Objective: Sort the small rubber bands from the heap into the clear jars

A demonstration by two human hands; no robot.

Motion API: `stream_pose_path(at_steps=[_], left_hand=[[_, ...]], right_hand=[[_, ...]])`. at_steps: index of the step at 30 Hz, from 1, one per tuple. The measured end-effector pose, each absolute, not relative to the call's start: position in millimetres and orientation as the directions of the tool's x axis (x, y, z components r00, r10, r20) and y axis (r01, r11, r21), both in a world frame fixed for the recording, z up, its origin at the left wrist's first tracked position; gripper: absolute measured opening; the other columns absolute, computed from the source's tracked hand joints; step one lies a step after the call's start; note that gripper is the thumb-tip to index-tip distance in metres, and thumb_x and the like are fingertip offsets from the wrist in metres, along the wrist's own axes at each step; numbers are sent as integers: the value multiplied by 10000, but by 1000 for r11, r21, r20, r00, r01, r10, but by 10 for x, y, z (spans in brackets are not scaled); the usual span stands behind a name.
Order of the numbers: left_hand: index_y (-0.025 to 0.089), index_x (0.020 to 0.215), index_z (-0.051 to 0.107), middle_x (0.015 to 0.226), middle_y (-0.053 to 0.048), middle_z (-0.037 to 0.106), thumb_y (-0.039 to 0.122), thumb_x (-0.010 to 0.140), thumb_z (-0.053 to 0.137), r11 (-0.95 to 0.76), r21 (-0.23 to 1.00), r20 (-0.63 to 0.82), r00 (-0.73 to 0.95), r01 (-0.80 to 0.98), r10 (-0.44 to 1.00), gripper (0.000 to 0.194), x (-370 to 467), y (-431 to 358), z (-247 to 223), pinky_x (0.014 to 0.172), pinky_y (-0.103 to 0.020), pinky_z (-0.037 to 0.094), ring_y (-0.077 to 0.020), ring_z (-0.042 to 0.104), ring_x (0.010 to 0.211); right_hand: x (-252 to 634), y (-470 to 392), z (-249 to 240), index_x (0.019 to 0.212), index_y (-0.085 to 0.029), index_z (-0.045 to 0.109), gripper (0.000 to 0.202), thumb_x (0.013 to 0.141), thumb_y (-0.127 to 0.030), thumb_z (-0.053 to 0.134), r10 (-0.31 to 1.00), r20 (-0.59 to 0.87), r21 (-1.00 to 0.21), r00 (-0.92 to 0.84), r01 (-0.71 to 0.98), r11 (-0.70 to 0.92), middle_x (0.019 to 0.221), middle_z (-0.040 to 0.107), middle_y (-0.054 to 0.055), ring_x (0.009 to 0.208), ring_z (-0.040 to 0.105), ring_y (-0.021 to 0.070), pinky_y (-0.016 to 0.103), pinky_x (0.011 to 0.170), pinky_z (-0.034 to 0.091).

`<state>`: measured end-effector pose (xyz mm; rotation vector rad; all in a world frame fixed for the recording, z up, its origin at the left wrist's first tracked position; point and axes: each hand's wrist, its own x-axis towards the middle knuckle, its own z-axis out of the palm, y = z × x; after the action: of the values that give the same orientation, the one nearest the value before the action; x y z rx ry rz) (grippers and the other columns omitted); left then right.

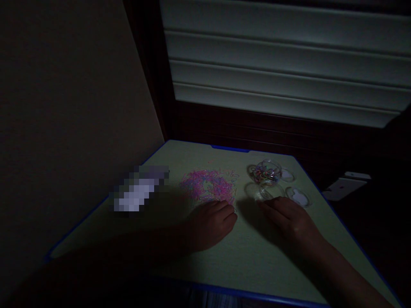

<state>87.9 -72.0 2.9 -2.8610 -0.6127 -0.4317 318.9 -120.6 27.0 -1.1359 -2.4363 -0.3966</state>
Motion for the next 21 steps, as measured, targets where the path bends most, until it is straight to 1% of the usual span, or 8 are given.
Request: stream_pose_path(at_steps=[5, 11, 14, 17, 21], left_hand=[[152, 769, 503, 771, -37, 497, 156, 861, 355, -888, -115, 337, 859, 445, 387, 174, 865, -705, 31, 671, -293, 377, -147, 448, 738], [138, 751, 520, 747, -53, 495, 136, 839, 374, -865, -147, 345, 844, 480, 410, 169, 807, -619, 103, 650, -307, 366, -162, 438, 721], [134, 741, 525, 730, -52, 493, 120, 822, 380, -857, -138, 318, 842, 497, 437, 167, 787, -590, 145, 641, -304, 363, -162, 431, 709], [135, 730, 521, 724, -47, 488, 126, 804, 399, -847, -125, 304, 833, 516, 463, 143, 779, -594, 145, 638, -304, 364, -162, 431, 704], [139, 724, 513, 751, -51, 488, 162, 784, 430, -810, -67, 304, 786, 582, 539, 105, 776, -622, 100, 656, -309, 379, -163, 447, 714]], right_hand=[[3115, -1205, 258, 1048, -123, 565, 273, 799, -97, 458, 665, 424, 95, -614, 761, 642, 825, 611, 100, 740, 536, 171, 308, 647, 432], [3086, -1184, 220, 1040, -126, 567, 254, 803, -126, 474, 685, 381, 92, -621, 763, 640, 797, 611, 93, 726, 541, 163, 292, 651, 435], [3082, -1178, 225, 1028, -139, 571, 246, 801, -125, 475, 701, 364, 92, -614, 772, 629, 803, 610, 86, 739, 541, 165, 287, 648, 434], [3076, -1176, 234, 1012, -143, 579, 236, 802, -130, 473, 702, 366, 99, -611, 776, 623, 773, 607, 75, 710, 542, 157, 280, 628, 433], [3074, -1173, 231, 1008, -137, 584, 234, 803, -131, 472, 688, 387, 102, -615, 770, 630, 762, 609, 74, 697, 548, 151, 276, 627, 434]])
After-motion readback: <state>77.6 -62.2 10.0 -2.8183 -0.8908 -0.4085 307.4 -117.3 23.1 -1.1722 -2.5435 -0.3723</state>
